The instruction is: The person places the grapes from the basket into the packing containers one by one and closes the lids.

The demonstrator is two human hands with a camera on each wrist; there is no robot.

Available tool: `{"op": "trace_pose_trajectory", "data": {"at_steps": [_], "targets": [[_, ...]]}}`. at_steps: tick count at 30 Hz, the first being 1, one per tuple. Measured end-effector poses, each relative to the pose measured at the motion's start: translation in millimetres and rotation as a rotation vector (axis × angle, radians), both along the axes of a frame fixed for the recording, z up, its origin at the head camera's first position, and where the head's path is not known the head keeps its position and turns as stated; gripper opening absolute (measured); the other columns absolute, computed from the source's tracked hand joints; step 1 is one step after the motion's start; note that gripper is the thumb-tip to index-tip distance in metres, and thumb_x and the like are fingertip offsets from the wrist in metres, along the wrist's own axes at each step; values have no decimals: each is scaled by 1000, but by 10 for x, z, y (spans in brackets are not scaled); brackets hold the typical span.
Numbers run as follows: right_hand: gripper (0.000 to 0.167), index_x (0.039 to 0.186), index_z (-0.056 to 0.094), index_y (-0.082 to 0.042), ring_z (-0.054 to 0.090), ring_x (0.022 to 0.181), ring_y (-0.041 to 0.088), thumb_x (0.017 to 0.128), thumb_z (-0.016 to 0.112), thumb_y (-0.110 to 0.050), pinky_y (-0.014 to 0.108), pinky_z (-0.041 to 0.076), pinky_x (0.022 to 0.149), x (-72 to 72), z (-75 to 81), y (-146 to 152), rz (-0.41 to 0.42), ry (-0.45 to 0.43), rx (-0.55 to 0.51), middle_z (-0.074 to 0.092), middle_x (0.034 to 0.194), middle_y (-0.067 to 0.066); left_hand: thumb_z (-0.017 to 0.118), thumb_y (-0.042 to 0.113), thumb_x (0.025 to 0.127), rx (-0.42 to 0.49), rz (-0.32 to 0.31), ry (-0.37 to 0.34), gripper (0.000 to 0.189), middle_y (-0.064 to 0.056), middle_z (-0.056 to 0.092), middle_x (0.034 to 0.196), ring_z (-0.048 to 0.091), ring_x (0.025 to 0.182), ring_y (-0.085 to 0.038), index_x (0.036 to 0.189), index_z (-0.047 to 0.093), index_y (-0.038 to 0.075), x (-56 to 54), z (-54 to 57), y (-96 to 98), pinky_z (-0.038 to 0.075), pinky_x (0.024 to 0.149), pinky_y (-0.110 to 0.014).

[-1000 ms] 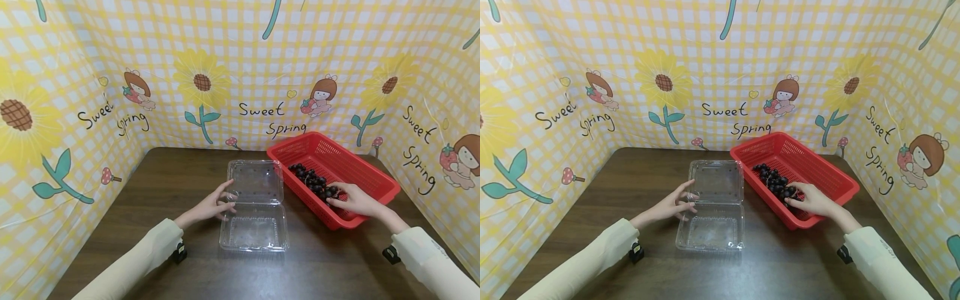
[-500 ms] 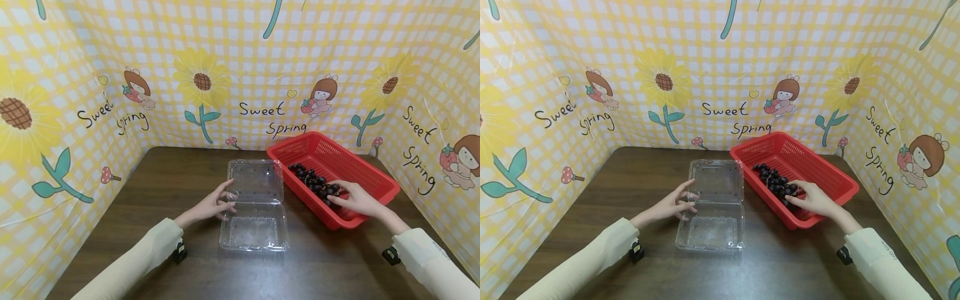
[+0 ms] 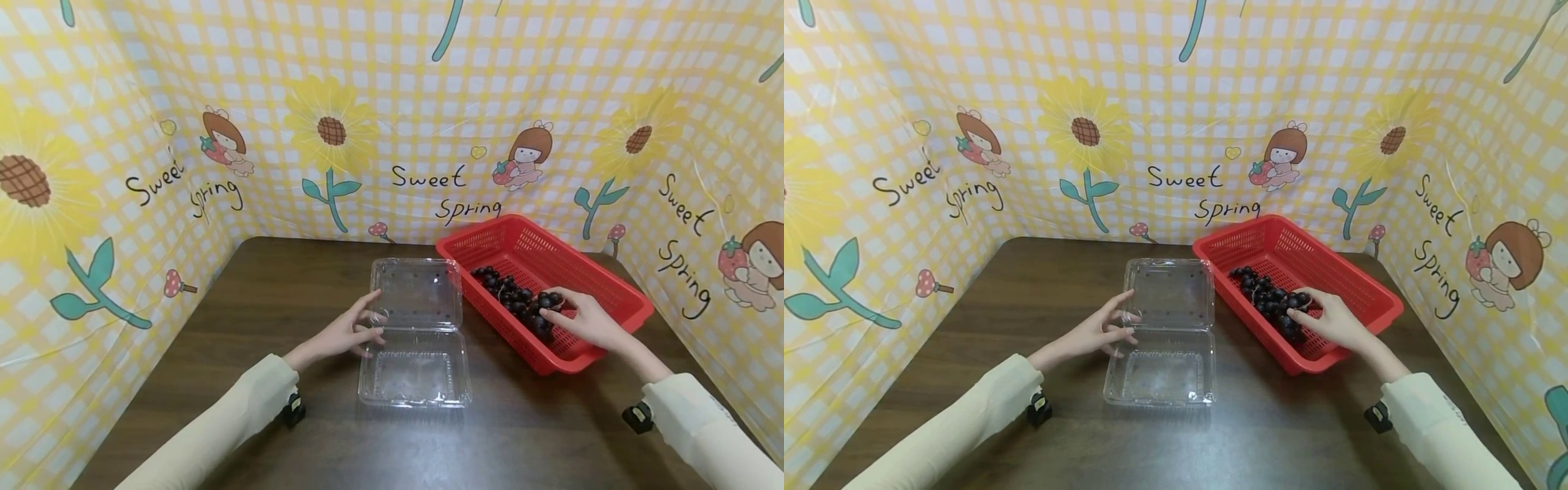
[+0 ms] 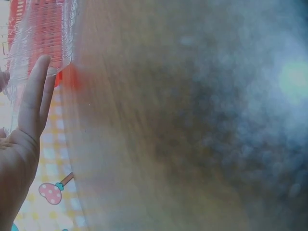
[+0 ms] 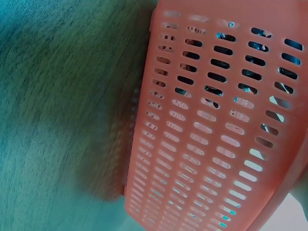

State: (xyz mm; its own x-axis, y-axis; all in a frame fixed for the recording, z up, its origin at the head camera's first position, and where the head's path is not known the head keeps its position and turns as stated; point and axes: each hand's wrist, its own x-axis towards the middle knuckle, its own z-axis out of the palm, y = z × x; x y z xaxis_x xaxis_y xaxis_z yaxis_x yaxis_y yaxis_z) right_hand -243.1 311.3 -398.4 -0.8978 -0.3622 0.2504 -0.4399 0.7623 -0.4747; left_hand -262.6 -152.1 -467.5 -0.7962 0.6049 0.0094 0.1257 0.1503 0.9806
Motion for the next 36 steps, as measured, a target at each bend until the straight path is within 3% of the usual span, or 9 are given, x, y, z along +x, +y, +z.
{"op": "trace_pose_trajectory", "data": {"at_steps": [10,16,21,26,36], "targets": [[35,119,57,-7,63,88,25,90,61,-27,23,53,70,4,62,7,-60,-32,-65,66,106,14,56,12,93,-7,3,-3,78,-22,45,131,63,97,-37,149,4,29,-7,15,5,58,65,-47],[35,119,57,-6,64,83,12,90,61,-26,19,53,67,-1,84,-5,-62,-49,-90,66,105,14,55,12,94,-11,0,-5,78,-21,45,131,63,97,-37,149,4,29,-8,14,5,58,65,-46],[32,117,59,-6,58,76,-1,89,63,-22,17,51,62,11,95,-22,-64,-9,-130,66,101,13,55,13,94,-10,-2,-4,78,-21,45,131,63,97,-37,149,4,29,-6,14,1,58,66,-46],[31,116,60,-6,55,79,-8,89,63,-20,13,50,64,33,124,-40,-78,24,-172,66,101,14,55,13,94,-4,-2,-7,77,-21,45,131,62,97,-38,149,4,30,-3,11,-1,58,66,-47],[28,117,61,-12,55,85,-9,89,63,-19,8,48,68,50,145,-28,-80,66,-209,64,102,-2,55,13,94,-8,-6,2,77,-22,44,131,62,98,-39,149,4,30,-13,-11,-5,58,65,-47]]}}
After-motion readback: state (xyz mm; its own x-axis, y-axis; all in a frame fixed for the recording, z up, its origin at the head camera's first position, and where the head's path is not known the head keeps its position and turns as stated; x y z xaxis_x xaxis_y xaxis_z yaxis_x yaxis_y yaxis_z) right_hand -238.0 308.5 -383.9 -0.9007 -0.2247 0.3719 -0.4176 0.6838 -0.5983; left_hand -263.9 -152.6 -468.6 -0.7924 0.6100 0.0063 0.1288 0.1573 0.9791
